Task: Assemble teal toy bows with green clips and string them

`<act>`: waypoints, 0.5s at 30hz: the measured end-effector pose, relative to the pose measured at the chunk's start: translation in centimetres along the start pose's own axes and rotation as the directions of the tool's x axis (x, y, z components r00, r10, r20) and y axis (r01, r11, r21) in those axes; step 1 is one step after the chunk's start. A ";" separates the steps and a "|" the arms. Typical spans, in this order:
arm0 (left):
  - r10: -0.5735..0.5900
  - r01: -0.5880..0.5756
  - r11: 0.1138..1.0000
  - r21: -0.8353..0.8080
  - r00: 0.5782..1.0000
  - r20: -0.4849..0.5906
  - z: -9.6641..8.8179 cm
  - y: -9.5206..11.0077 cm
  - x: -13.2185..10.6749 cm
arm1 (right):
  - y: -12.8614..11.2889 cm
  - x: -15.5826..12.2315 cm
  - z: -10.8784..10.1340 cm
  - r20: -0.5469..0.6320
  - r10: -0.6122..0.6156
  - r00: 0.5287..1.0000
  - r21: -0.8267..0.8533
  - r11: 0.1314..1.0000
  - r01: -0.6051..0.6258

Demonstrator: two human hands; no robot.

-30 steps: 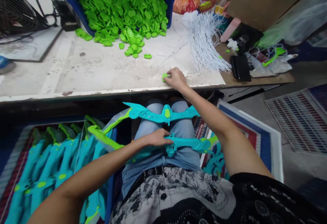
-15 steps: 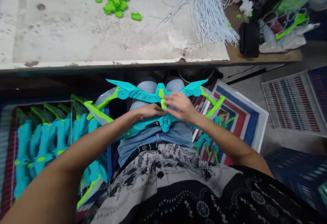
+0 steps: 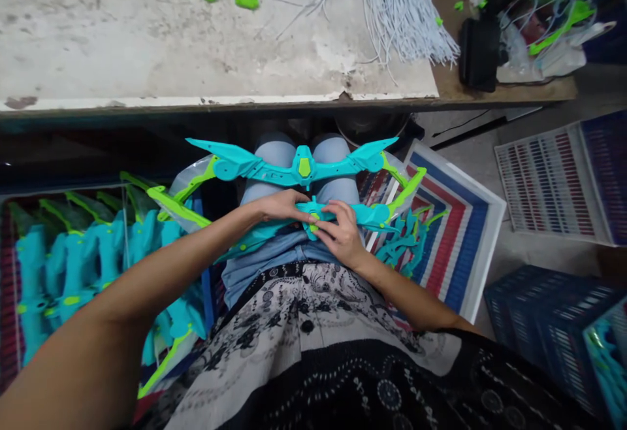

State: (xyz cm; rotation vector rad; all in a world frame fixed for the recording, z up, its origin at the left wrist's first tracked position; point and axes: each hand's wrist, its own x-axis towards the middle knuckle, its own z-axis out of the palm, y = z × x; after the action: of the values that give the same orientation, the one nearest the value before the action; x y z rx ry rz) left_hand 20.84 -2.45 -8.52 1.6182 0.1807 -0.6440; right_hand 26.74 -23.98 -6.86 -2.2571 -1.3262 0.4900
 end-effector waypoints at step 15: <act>0.212 -0.072 0.869 0.489 0.948 -0.238 3.7 1.2 -4.0 | 1.2 6.7 -6.4 0.100 -0.019 0.995 0.278 0.960 -0.010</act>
State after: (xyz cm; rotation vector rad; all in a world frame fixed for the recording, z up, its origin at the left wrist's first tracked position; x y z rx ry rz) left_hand 16.95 -5.21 -5.55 2.1814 0.1138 -0.3463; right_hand 34.07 -19.94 -2.70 -2.0197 -1.2237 0.7494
